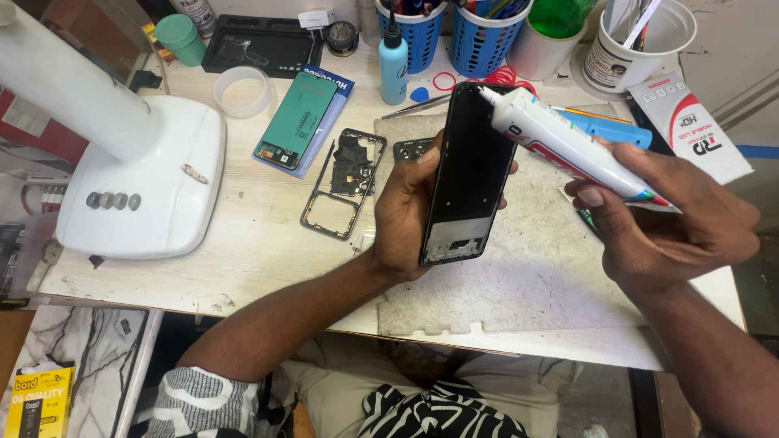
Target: The person applies adhesive from a tube around the edge of a phone frame, then aligns a replacement screen onto the frame and presses it into place. They then work the assembled phone with their hands and use a pry tool to press and adjust the screen edges.
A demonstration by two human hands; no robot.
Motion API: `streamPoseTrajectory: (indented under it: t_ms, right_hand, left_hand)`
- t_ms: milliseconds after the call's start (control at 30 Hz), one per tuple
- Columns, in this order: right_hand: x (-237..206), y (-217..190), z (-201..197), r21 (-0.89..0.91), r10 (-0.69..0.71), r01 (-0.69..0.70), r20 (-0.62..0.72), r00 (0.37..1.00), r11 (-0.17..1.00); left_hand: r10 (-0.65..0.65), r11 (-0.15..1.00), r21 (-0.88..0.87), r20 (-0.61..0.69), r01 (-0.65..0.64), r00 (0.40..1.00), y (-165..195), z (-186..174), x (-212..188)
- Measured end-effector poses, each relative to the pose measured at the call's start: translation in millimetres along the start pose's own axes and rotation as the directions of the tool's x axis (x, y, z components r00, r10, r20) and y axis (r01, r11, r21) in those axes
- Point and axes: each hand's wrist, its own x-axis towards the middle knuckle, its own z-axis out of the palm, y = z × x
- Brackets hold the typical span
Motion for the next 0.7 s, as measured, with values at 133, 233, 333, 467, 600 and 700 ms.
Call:
streamPoseTrajectory:
  t_ms: [133, 233, 333, 467, 600, 700]
  right_hand:
    - [1.5, -0.3, -0.6, 0.014, -0.001, 0.001, 0.004, 1.000, 1.000]
    - [2.5, -0.2, -0.7, -0.014, -0.011, 0.011, 0.011, 1.000, 1.000]
    - [3.4, 0.1, -1.5, -0.019, -0.019, 0.019, 0.020, 1.000, 1.000]
    - [2.0, 0.4, -2.3, -0.017, -0.008, 0.008, 0.016, 1.000, 1.000]
    - [0.9, 2.2, -2.7, -0.002, -0.008, 0.008, 0.009, 1.000, 1.000]
    - [0.2, 3.3, -2.9, -0.005, -0.016, 0.016, 0.012, 1.000, 1.000]
  left_hand:
    - [0.004, 1.000, 0.021, 0.006, -0.004, 1.000, 1.2, 0.3, 0.1]
    - [0.003, 1.000, 0.029, 0.000, -0.003, 1.000, 1.4, 0.7, 0.2]
    - [0.014, 0.999, 0.043, 0.005, -0.014, 1.000, 1.6, 0.9, 0.8]
    - [0.011, 0.999, 0.035, -0.004, -0.011, 1.000, 1.7, 1.1, 0.7]
    - [0.008, 0.999, 0.031, 0.002, -0.008, 1.000, 1.6, 1.2, 0.6]
    - [0.012, 0.999, 0.037, 0.005, -0.012, 1.000, 1.6, 0.7, 0.4]
